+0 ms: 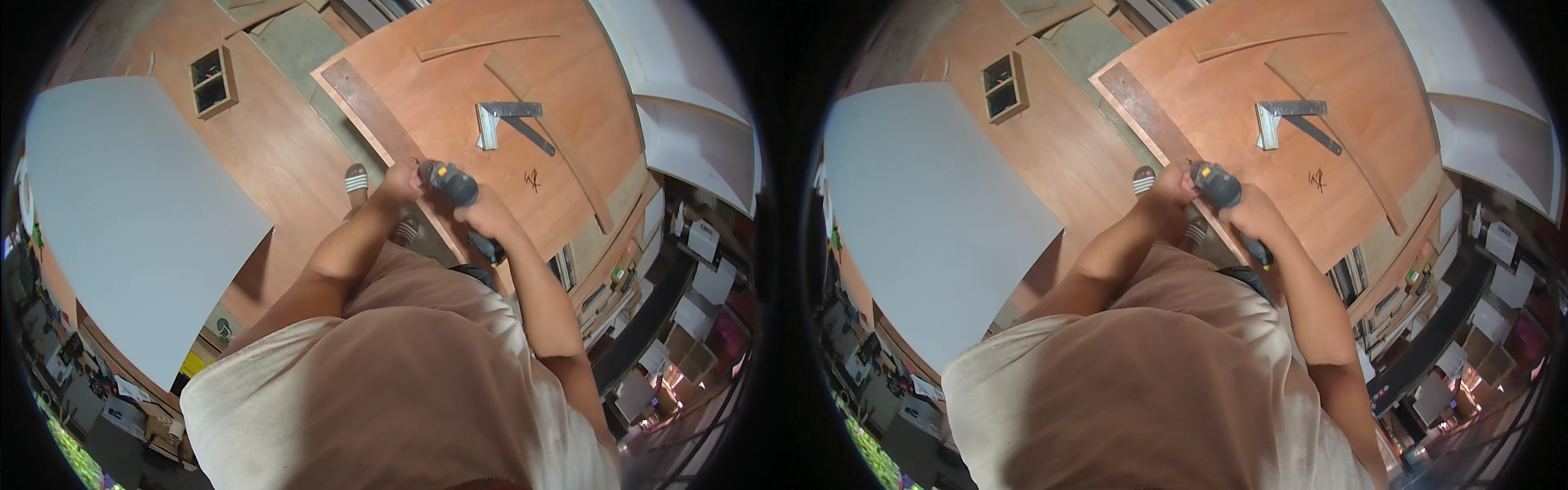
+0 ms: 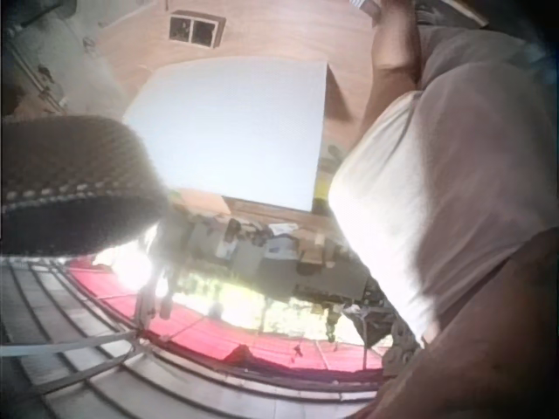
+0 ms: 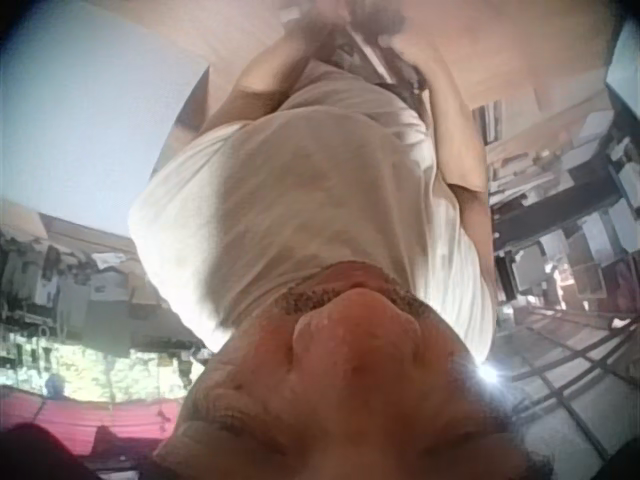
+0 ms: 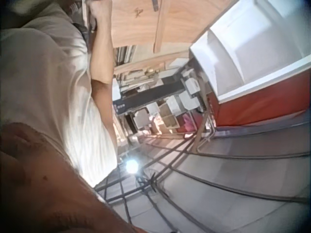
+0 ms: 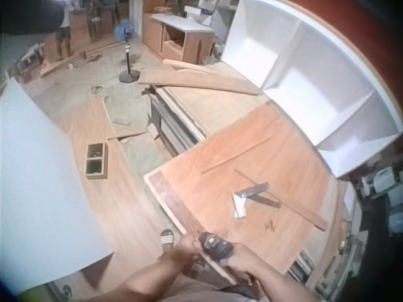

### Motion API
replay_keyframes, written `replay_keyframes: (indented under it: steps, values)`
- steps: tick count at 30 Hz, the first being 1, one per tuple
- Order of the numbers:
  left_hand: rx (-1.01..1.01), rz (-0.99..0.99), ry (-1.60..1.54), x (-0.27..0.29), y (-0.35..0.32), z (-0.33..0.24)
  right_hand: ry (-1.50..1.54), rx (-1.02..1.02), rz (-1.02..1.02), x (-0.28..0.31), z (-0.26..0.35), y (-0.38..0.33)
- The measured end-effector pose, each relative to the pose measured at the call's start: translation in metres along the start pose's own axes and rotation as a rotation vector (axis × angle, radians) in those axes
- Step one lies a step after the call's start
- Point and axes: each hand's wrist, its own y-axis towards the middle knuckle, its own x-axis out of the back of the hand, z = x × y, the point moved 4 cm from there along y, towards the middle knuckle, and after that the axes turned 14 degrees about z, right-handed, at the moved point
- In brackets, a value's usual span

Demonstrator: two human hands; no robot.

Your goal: The person uses a cordless drill to fasten screws into wooden boards and strips on a workbench, aligning pieces and securing them together. They repeatedly position wood, insert screws, and drive them in, assembling a larger wooden structure.

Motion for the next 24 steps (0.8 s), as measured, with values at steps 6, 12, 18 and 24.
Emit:
replay_keyframes:
  steps: [6, 12, 18, 24]
  values:
    - [0.117, -0.099, 0.178, 0.013, -0.002, -0.036, 0.150, -0.053, 0.095, 0.014, 0.014, 0.048]
    - [0.234, -0.096, 0.466, -0.005, -0.018, -0.053, 0.206, -0.080, 0.171, 0.028, 0.001, 0.078]
    - [0.299, -0.058, 0.620, 0.005, -0.016, -0.048, 0.197, -0.137, 0.164, 0.025, 0.014, 0.064]
    - [0.279, -0.109, 0.616, -0.003, -0.022, -0.043, 0.151, -0.117, 0.157, 0.018, 0.016, 0.051]
